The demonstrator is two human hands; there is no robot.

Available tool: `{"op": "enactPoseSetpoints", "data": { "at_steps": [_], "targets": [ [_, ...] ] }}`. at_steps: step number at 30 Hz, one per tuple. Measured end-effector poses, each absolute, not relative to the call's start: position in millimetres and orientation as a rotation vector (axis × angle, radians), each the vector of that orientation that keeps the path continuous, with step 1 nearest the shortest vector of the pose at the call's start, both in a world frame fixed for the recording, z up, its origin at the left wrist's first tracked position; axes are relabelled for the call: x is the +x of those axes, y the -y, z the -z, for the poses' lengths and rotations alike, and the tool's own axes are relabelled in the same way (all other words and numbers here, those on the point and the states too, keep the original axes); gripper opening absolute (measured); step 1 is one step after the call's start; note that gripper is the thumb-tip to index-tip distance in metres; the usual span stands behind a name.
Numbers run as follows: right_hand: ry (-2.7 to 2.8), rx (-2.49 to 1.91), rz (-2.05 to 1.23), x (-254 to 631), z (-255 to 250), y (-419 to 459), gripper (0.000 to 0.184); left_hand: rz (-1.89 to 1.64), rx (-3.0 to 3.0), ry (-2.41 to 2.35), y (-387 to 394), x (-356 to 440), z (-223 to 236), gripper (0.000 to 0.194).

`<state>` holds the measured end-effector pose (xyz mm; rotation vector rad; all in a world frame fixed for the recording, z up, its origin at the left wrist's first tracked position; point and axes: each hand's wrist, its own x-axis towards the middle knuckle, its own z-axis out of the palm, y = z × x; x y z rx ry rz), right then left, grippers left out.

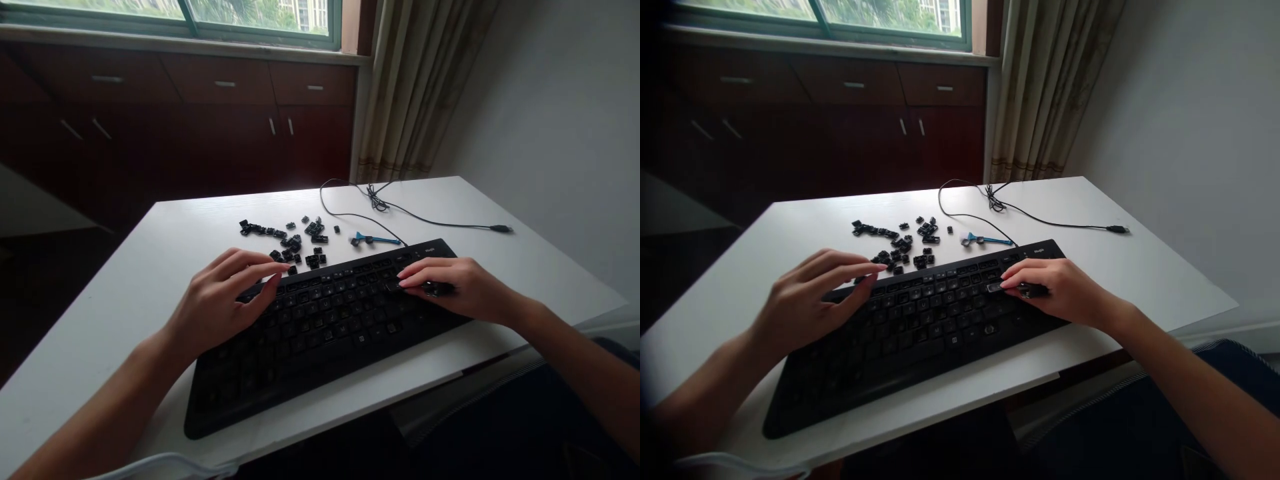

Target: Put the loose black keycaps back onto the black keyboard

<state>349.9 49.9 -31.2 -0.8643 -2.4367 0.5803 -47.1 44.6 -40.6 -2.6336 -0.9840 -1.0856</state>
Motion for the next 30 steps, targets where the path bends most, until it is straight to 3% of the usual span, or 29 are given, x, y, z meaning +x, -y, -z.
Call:
{"op": "enactPoseSetpoints", "data": {
  "at_steps": [15, 30],
  "targets": [
    [2.451, -0.963, -0.474, 352.2, 27.4, -60.8, 0.028, 1.031, -2.642, 1.009, -43.7, -49.9, 43.0, 0.037],
    [2.565, -0.823, -0.654, 347.8, 18.9, -51.7, 0.019, 1.009, -2.644, 1.029, -44.8, -52.3, 46.4, 0.038]
  ]
}}
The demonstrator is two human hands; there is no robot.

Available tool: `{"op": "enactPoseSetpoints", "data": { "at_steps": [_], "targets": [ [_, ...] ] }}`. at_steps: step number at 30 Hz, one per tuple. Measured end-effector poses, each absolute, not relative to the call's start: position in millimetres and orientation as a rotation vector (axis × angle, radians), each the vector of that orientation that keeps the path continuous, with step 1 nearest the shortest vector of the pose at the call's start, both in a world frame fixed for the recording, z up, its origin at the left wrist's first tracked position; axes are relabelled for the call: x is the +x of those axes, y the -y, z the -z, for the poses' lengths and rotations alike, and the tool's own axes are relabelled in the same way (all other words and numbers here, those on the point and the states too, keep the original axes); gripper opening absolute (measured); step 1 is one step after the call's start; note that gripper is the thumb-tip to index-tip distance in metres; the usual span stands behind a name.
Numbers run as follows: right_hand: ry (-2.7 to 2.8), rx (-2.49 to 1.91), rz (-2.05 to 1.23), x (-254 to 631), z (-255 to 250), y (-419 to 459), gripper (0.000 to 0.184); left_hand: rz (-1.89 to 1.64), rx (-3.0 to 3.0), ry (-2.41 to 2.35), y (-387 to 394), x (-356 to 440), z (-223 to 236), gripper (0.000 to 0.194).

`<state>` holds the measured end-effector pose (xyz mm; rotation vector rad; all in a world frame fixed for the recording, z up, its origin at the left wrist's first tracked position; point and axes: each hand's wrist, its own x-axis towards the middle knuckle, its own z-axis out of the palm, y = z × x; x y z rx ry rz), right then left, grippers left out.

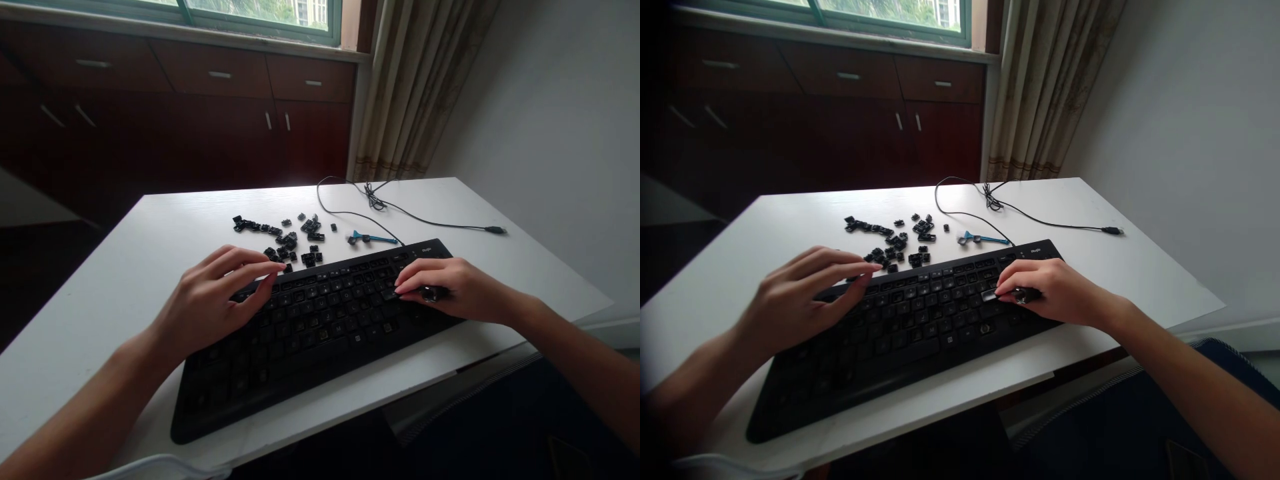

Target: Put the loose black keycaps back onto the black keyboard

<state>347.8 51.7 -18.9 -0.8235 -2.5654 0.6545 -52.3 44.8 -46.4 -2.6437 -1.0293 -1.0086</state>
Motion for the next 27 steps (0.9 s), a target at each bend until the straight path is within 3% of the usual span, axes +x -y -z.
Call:
{"op": "enactPoseSetpoints", "data": {
  "at_steps": [11, 14, 16, 21, 24, 27],
  "targets": [
    [2.734, -0.826, -0.585, 356.5, 16.8, -51.1, 0.034, 1.034, -2.646, 1.02, -45.7, -51.3, 46.1, 0.039],
    [2.576, -0.849, -0.615, 347.2, 7.4, -45.5, 0.025, 1.028, -2.651, 1.018, -45.7, -50.4, 45.8, 0.04],
    [2.312, -0.896, -0.677, 334.9, 0.4, -40.1, 0.005, 1.026, -2.651, 1.016, -45.6, -50.0, 45.6, 0.04],
    [1.543, -0.768, -1.106, 295.8, -1.6, -33.8, 0.044, 1.043, -2.647, 1.006, -45.4, -50.3, 44.8, 0.038],
    [1.492, -0.732, -1.294, 277.7, -4.9, -36.1, 0.05, 1.059, -2.646, 1.005, -45.5, -50.1, 44.4, 0.037],
    [1.517, -0.639, -1.273, 268.7, -16.0, -36.6, 0.052, 1.067, -2.648, 0.991, -45.1, -49.4, 43.6, 0.036]
  ]
}}
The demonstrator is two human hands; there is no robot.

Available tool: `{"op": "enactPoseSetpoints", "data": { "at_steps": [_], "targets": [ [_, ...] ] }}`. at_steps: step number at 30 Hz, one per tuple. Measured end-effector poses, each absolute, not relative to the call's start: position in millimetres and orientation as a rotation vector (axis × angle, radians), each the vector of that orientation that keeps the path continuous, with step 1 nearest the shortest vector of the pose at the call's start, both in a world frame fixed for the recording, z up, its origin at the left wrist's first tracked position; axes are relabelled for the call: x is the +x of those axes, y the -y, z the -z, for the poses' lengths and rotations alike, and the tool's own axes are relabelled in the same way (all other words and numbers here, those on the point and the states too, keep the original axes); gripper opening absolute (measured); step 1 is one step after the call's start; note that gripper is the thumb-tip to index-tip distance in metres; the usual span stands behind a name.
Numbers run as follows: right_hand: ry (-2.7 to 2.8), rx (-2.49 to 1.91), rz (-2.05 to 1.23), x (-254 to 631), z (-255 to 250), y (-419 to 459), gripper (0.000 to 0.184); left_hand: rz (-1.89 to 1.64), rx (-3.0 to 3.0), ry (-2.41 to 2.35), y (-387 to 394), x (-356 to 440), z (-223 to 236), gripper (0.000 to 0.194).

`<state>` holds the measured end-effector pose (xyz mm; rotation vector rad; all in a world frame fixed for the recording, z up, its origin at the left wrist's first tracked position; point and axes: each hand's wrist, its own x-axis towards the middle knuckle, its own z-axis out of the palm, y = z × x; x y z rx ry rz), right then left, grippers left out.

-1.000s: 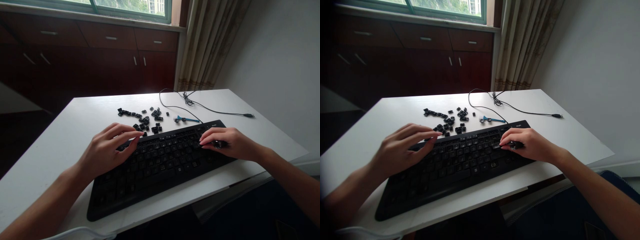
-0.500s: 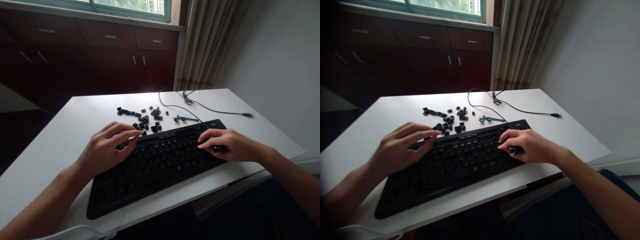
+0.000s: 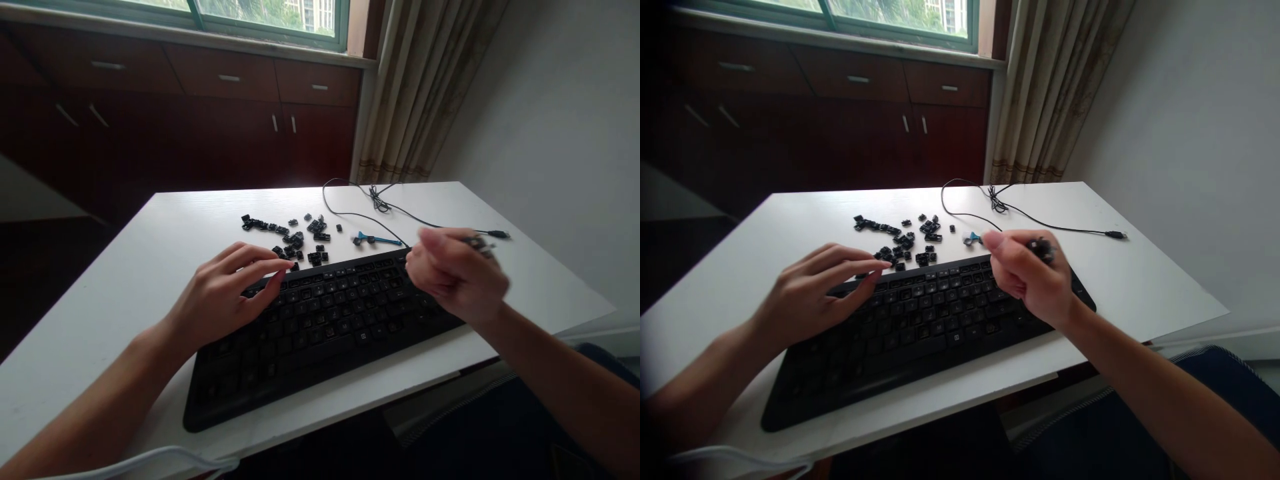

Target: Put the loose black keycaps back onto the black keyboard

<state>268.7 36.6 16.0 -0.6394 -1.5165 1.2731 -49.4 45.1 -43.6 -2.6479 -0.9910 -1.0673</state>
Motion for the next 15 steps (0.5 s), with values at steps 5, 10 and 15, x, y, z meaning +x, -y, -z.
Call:
{"op": "enactPoseSetpoints", "data": {
  "at_steps": [5, 10, 15],
  "targets": [
    [1.468, -0.655, -1.255, 262.9, -1.1, -38.0, 0.053, 1.05, -2.641, 1.003, -44.2, -48.7, 42.5, 0.033],
    [1.485, -0.708, -1.273, 271.6, 1.9, -43.8, 0.053, 1.035, -2.651, 0.993, -44.4, -49.6, 43.1, 0.033],
    [1.915, -0.939, -0.784, 299.1, -17.7, -41.3, 0.039, 1.017, -2.647, 0.998, -44.5, -50.7, 43.2, 0.033]
  ]
}}
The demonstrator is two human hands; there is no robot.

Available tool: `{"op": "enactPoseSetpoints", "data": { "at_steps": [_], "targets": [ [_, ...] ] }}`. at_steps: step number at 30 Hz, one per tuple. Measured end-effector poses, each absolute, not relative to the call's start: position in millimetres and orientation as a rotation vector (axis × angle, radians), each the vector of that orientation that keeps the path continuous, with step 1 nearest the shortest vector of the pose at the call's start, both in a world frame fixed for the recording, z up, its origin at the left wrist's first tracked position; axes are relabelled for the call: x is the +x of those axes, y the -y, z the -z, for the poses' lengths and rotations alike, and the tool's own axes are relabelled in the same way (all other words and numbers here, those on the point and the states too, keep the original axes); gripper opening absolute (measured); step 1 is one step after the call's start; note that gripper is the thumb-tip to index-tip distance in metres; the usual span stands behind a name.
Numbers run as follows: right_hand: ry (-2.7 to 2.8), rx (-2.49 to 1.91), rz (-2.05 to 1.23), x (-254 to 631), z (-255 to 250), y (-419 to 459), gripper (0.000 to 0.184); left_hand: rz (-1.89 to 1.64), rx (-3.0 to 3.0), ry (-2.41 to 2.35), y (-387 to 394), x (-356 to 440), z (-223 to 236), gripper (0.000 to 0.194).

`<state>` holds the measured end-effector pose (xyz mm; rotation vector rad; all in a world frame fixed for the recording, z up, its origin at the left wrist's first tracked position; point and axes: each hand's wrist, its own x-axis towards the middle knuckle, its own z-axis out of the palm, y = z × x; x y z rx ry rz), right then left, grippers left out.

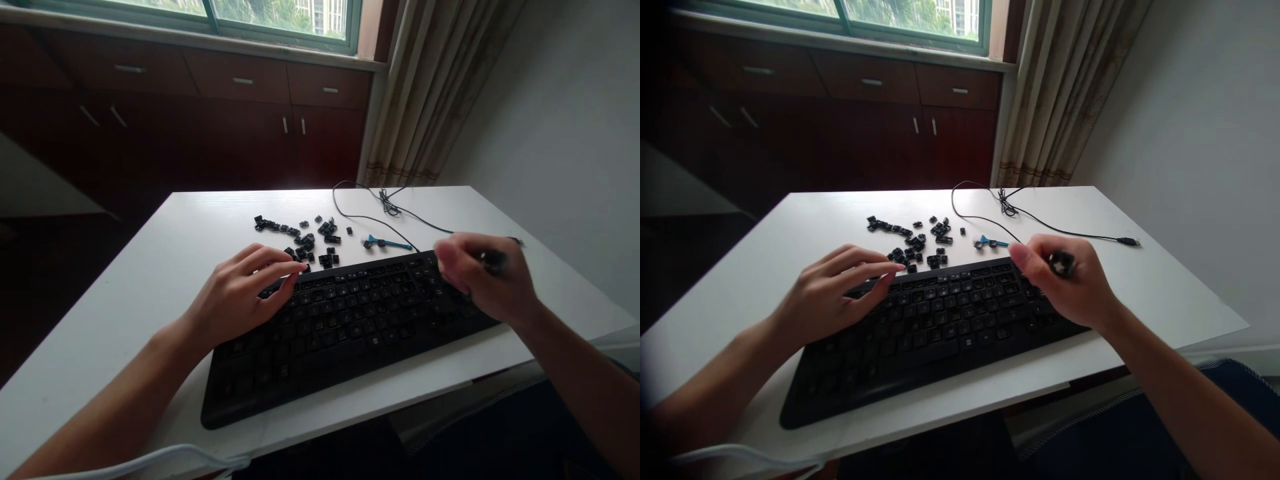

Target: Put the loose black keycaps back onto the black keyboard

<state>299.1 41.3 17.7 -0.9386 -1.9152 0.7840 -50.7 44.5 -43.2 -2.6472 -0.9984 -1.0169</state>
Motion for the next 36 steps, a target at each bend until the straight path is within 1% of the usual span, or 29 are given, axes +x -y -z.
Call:
{"op": "enactPoseSetpoints", "data": {
  "at_steps": [1, 3, 5, 7, 10, 15, 19, 21, 24, 27, 31, 36],
  "targets": [
    [2.091, -0.976, -0.61, 305.3, -14.1, -39.1, 0.028, 1.02, -2.641, 0.997, -44.3, -50.5, 42.9, 0.033],
    [2.432, -0.903, -0.339, 317.7, 0.8, -33.3, 0.003, 1.021, -2.622, 1.006, -43.7, -50.0, 41.9, 0.031],
    [2.571, -0.851, -0.181, 329.1, 20.1, -26.9, 0.018, 1.023, -2.587, 1.052, -43.4, -49.6, 40.6, 0.027],
    [2.581, -0.822, -0.088, 338.2, 37.1, -22.1, 0.033, 1.034, -2.523, 1.161, -44.0, -50.9, 39.7, 0.024],
    [2.575, -0.816, -0.063, 345.9, 49.4, -20.0, 0.041, 1.01, -2.398, 1.402, -47.9, -58.9, 40.7, 0.024],
    [2.581, -0.823, -0.259, 350.3, 44.9, -27.2, 0.034, 0.865, -2.269, 1.713, -58.2, -84.9, 47.8, 0.029],
    [2.608, -0.811, -0.192, 352.3, 40.2, -35.9, 0.03, 0.797, -2.315, 1.792, -62.8, -99.5, 52.4, 0.03],
    [2.596, -0.781, -0.144, 346.3, 37.9, -39.8, 0.03, 0.802, -2.394, 1.778, -63.3, -102.9, 52.0, 0.031],
    [2.572, -0.747, -0.163, 324.4, 32.4, -44.6, 0.028, 0.798, -2.554, 1.655, -63.1, -106.7, 48.4, 0.031],
    [2.566, -0.735, -0.166, 294.5, 26.4, -49.6, 0.023, 0.767, -2.67, 1.576, -63.1, -110.3, 45.3, 0.031],
    [2.581, -0.775, -0.152, 262.7, 20.2, -58.5, 0.014, 0.767, -2.721, 1.583, -63.8, -112.0, 48.1, 0.028],
    [2.638, -1.022, -0.173, 240.7, 11.8, -76.5, 0.021, 0.822, -2.75, 1.601, -64.7, -110.0, 52.8, 0.019]
  ]
}}
